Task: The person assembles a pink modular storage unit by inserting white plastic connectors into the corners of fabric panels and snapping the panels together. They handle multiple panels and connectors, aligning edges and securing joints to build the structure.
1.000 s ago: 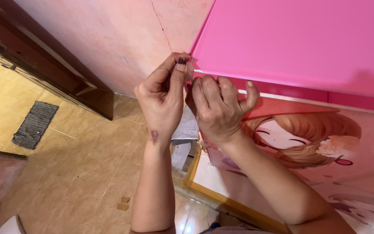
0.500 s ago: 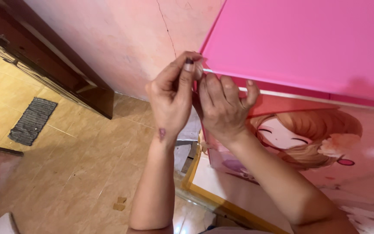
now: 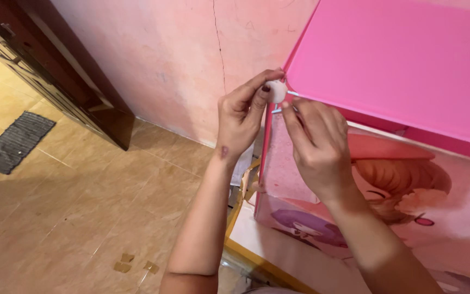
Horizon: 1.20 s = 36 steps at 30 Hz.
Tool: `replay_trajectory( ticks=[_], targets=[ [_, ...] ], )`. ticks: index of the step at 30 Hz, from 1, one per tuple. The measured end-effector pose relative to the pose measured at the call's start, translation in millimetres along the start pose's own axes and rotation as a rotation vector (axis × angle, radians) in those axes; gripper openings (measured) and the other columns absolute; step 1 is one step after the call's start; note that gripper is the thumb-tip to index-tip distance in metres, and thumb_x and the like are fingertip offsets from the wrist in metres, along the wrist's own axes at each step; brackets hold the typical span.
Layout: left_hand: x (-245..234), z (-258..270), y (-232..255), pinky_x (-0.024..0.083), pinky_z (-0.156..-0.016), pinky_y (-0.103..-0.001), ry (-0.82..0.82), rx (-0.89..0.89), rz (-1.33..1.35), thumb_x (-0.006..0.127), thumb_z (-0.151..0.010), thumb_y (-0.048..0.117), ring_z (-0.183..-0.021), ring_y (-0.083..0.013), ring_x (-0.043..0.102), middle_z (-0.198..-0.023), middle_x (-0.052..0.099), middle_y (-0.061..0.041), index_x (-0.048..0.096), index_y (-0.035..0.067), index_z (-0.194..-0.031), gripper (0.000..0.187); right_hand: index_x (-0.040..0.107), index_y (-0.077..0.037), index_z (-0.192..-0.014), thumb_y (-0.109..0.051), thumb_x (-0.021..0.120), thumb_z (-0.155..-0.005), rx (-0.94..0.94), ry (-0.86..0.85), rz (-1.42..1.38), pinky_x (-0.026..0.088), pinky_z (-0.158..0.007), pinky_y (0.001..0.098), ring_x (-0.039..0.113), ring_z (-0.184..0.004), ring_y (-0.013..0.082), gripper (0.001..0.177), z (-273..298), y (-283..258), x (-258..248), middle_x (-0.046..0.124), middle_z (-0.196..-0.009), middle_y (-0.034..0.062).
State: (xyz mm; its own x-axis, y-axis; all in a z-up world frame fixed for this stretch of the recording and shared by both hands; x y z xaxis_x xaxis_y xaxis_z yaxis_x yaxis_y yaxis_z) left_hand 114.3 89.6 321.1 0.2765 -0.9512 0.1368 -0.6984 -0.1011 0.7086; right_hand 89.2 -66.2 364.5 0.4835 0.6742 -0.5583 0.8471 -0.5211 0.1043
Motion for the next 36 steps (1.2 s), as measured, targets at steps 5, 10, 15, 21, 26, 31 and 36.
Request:
replay_trajectory(
  ticks=[5,10,15,21,26,31,36],
  targets=[
    [3,3,-3,0.058,-0.099,-0.027,0.081,0.019,-0.069,0.060,-0.111,0.010,-0.113,-0.0125,0.070,-0.123,0.076,-0.010,0.070,0.000,-0.130,0.023,0.079,-0.007,-0.113,-0.007,0.076,-0.087,-0.003,0.055,0.224,0.047,-0.096,0.0438,0.062,-0.104,0.0264,0.026,-6,0,-16,0.069,-0.114,0.0074],
    [6,8,-9,0.059,-0.096,-0.026,0.142,-0.011,-0.029,0.060,-0.111,0.010,-0.108,-0.0111,0.070,-0.119,0.076,-0.009,0.070,-0.002,-0.130,0.024,0.077,-0.009,-0.132,-0.015,0.076,-0.106,-0.007,-0.007,0.206,0.047,-0.099,0.0396,0.063,-0.116,0.0236,0.027,-9,9,-10,0.072,-0.131,0.0018],
    [10,12,-14,0.056,-0.101,-0.026,0.207,0.023,0.011,0.059,-0.112,0.010,-0.113,-0.0103,0.068,-0.122,0.075,-0.010,0.069,-0.003,-0.130,0.025,0.078,-0.009,-0.130,-0.015,0.075,-0.104,0.008,-0.031,0.185,0.047,-0.097,0.0396,0.063,-0.112,0.0223,0.027,-3,14,-5,0.073,-0.128,0.0011],
    [10,8,-26,0.055,-0.104,-0.029,0.127,-0.098,0.182,0.056,-0.112,0.016,-0.117,-0.0128,0.066,-0.125,0.074,-0.010,0.068,-0.002,-0.133,0.030,0.077,-0.009,-0.131,-0.016,0.076,-0.107,-0.014,0.001,0.193,0.049,-0.097,0.0376,0.064,-0.113,0.0221,0.025,1,13,-8,0.074,-0.128,0.0013],
    [0,24,-41,0.051,-0.112,-0.030,0.133,-0.325,0.706,0.051,-0.105,0.025,-0.128,-0.0155,0.064,-0.137,0.067,-0.005,0.058,0.013,-0.139,0.038,0.077,-0.009,-0.124,-0.022,0.081,-0.105,-0.022,-0.038,0.207,0.050,-0.095,0.0364,0.066,-0.106,0.0201,0.023,-9,9,-13,0.074,-0.121,0.0044],
    [-4,51,-30,0.059,-0.097,-0.030,0.209,-0.155,-0.024,0.066,-0.100,0.009,-0.113,-0.0186,0.072,-0.127,0.074,-0.013,0.071,0.003,-0.128,0.028,0.077,-0.007,-0.120,-0.022,0.084,-0.092,-0.030,-0.109,0.255,0.048,-0.081,0.0391,0.065,-0.088,0.0240,0.033,-32,-7,-17,0.075,-0.104,0.0104],
    [-13,53,-10,0.064,-0.080,-0.030,0.214,0.063,-0.318,0.073,-0.097,0.009,-0.092,-0.0218,0.077,-0.107,0.076,-0.012,0.074,0.003,-0.115,0.020,0.073,-0.009,-0.134,-0.016,0.079,-0.094,0.000,-0.201,0.138,0.049,-0.087,0.0381,0.067,-0.102,0.0285,0.042,-47,-9,-13,0.075,-0.119,0.0115]
  ],
)
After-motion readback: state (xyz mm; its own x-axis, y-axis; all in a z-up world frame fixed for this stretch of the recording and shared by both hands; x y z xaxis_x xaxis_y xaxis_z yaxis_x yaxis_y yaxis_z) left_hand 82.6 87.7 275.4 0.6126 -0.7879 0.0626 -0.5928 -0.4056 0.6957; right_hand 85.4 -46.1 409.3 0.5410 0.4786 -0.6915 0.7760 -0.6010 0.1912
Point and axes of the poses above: each hand's wrist, its own z-axis away from the middle knuckle, its own x-axis out of the palm, y = z × x, the point moved 6 cm from there along -z, towards the middle knuckle
